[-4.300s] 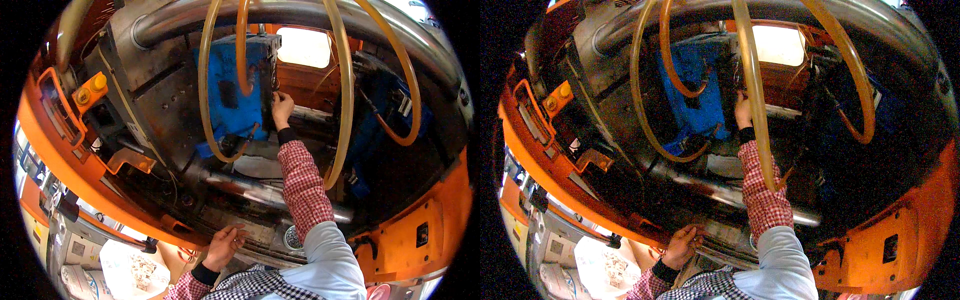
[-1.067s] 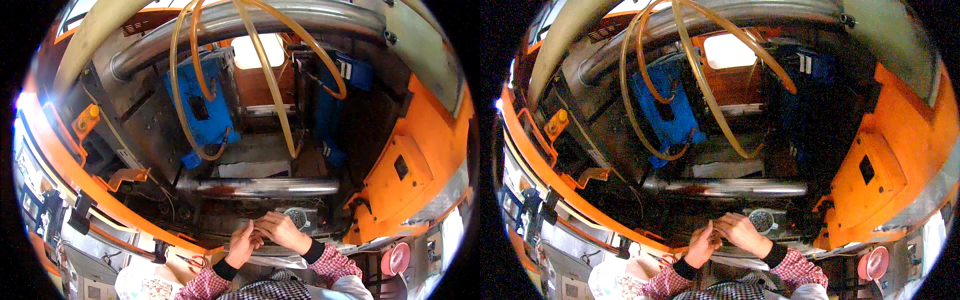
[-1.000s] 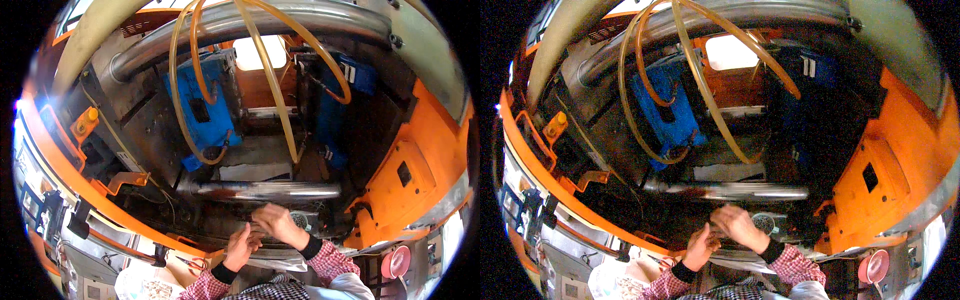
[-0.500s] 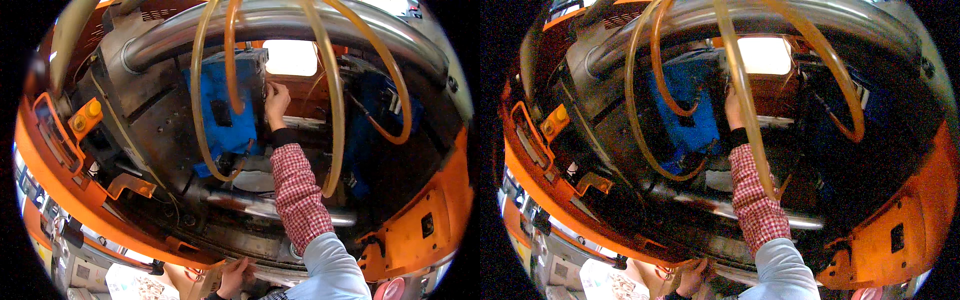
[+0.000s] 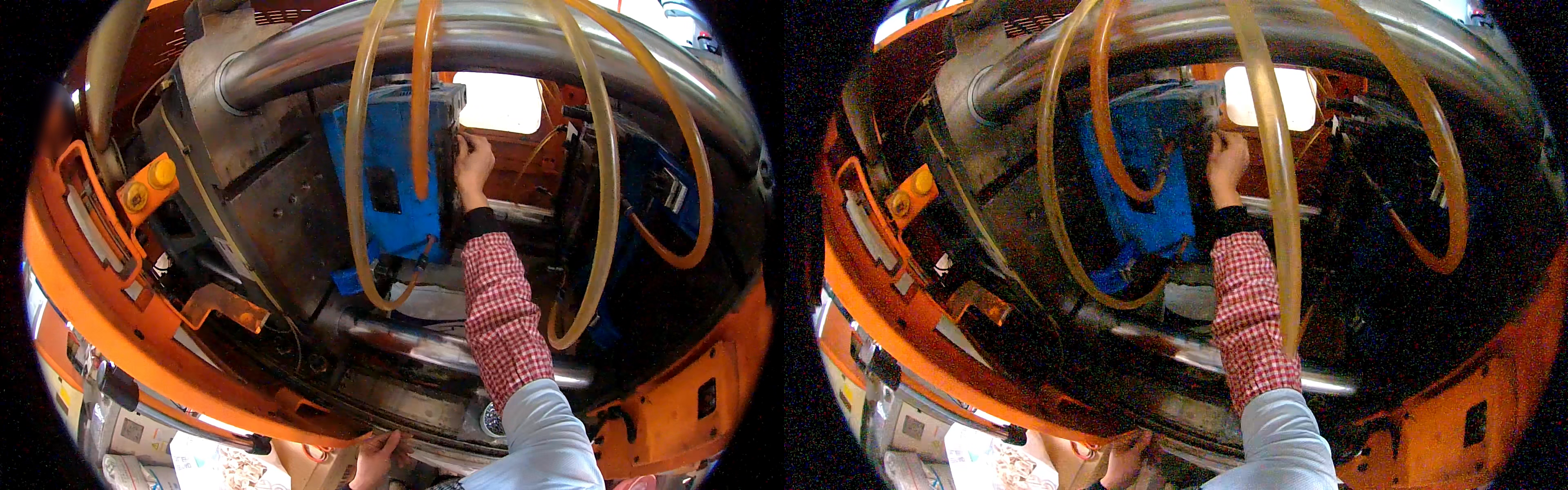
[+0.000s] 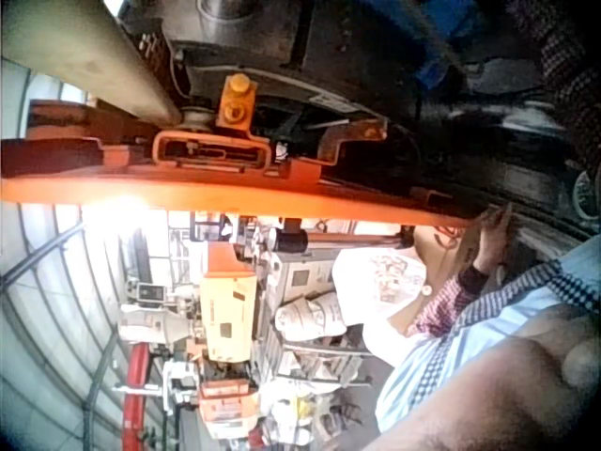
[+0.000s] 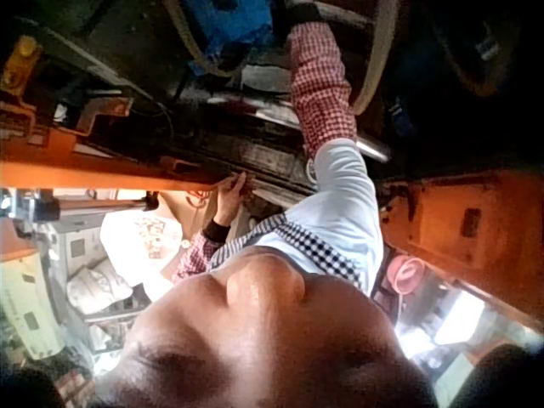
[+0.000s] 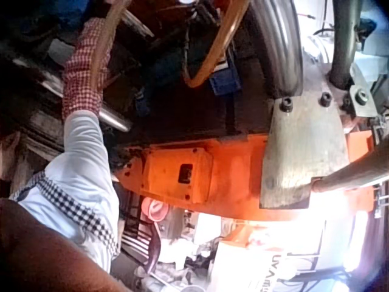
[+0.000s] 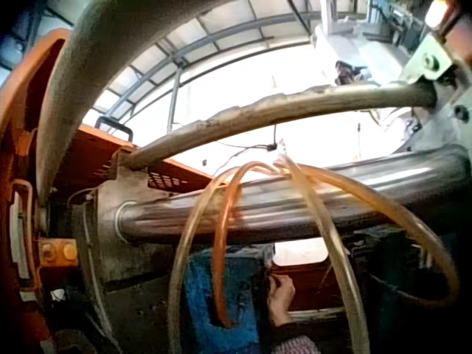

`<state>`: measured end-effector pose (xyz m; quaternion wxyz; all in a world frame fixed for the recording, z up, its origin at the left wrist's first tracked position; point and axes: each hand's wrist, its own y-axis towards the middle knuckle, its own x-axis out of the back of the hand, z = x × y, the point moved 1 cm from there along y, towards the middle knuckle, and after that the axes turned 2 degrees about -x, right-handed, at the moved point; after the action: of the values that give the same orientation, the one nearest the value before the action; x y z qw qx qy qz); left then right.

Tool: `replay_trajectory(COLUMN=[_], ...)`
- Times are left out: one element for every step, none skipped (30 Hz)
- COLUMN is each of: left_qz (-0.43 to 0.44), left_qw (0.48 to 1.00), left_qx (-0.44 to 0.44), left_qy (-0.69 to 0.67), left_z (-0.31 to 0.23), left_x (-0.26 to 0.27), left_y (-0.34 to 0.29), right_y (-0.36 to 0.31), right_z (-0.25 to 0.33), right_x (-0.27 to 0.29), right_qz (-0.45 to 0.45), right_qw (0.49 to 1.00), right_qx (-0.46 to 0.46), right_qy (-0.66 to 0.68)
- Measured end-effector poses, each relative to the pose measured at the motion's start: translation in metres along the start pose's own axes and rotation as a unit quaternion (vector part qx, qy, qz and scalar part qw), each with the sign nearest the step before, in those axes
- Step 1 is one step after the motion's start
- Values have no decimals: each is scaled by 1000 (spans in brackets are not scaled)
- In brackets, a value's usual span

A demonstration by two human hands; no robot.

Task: The person repeatedly picks small white plastic components from a bag, separates them by hand, and places them into a machine's internal compartment. The person also uses scissors to trim excess material from the components before loading them into the machine.

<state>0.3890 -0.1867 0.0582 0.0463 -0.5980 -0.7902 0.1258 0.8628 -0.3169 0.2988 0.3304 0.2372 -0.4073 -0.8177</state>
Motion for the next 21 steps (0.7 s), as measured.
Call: replay_trajectory(left_qz=[-29, -58, -48, -37, -26, -25, -23, -22, -26, -30, -35, -72, -105, -179, -294, -401, -480, -509, -459, -378, -269], left_qw=[996, 984, 992, 997, 998, 998, 997, 997, 995, 977, 944, 852, 720, 636, 582, 545, 541, 577, 684, 802, 870], left_qx=[-81, -162, -113, -64, -15, -15, -16, -16, -98, -179, -256, -418, -561, -624, -633, -616, -572, -526, -454, -440, -405], left_qy=[22, 44, 10, -24, -58, -62, -66, -70, 22, 113, 202, 306, 394, 418, 417, 404, 386, 363, 340, 146, 79], left_z=[6, 9, 5, -3, -7, -5, -1, 1, -5, -11, -19, -53, -83, -104, -122, -135, -142, -144, -129, -130, -124], left_x=[-5, -8, -7, -6, -5, -2, 1, 5, 6, 7, 9, 8, 14, 26, 38, 50, 65, 81, 116, 124, 143], left_y=[2, 4, 3, 1, 0, 0, -1, -2, -5, -11, -19, -39, -56, -70, -79, -87, -91, -86, -78, -69, -56], right_y=[0, 1, 1, 1, 1, 0, -1, -2, -4, -9, -12, -12, -12, -13, -12, -8, -4, -4, -7, -12, -12], right_z=[0, 0, -2, -4, -6, -3, -1, 3, 3, 5, 7, 7, 7, 10, 10, 9, 8, 7, 9, 20, 29], right_x=[1, 2, 1, 1, 1, 0, -1, -2, -2, -2, -3, -1, 2, 3, 4, 7, 10, 9, 8, 9, 16], right_qz=[-8, -16, -6, 3, 12, 26, 40, 54, 55, 56, 58, 71, 84, 99, 122, 141, 159, 181, 149, 188, 219], right_qw=[1000, 1000, 1000, 1000, 1000, 1000, 999, 998, 998, 997, 997, 996, 995, 993, 989, 986, 982, 976, 984, 976, 968], right_qx=[6, 11, 5, -1, -8, -3, 1, 6, 11, 17, 22, 11, -1, -14, -59, -80, -102, -122, -90, -93, -100], right_qy=[2, 5, 3, 2, 1, -10, -21, -32, -37, -42, -47, -53, -59, -61, -53, -39, -26, -12, -39, -57, -75])
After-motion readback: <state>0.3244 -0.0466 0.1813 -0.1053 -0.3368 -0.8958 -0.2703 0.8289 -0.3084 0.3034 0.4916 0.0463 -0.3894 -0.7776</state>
